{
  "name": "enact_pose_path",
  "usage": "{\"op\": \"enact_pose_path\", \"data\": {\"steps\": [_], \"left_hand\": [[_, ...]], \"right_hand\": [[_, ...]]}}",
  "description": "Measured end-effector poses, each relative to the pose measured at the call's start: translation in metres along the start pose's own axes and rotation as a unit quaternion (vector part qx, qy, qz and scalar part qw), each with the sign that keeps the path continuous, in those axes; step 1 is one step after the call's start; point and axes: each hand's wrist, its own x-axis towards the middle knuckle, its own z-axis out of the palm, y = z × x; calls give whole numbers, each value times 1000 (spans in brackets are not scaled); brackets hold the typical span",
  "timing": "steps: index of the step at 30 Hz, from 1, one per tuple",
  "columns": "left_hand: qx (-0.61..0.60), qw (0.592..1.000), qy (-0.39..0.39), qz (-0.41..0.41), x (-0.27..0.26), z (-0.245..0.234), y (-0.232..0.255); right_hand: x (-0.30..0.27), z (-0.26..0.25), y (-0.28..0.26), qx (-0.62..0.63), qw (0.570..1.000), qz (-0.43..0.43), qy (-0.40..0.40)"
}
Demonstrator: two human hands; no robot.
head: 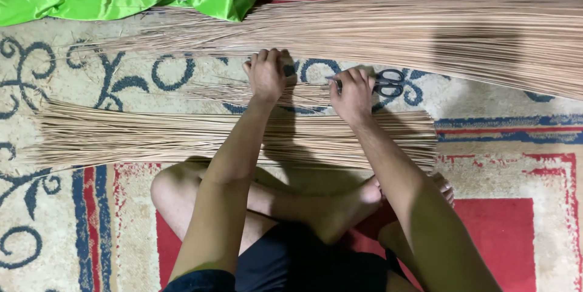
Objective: Assembling a broom by aligning and tying together palm leaf midribs
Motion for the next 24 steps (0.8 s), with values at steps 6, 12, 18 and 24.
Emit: {"op": "enact_pose_path", "data": {"steps": [6, 12, 18, 24], "left_hand": [[12, 993, 119, 13, 45, -14, -18], [57, 994, 92, -27, 84, 2, -26], [72, 990, 118, -12, 96, 40, -52], [70, 986, 147, 28, 72, -4, -35]], "right_hand": [[30, -6, -14, 54, 998, -15, 5], [22, -1, -17, 16, 999, -10, -43], [20, -16, -20, 48, 998, -15, -29], [19, -27, -19, 47, 998, -22, -29]]}}
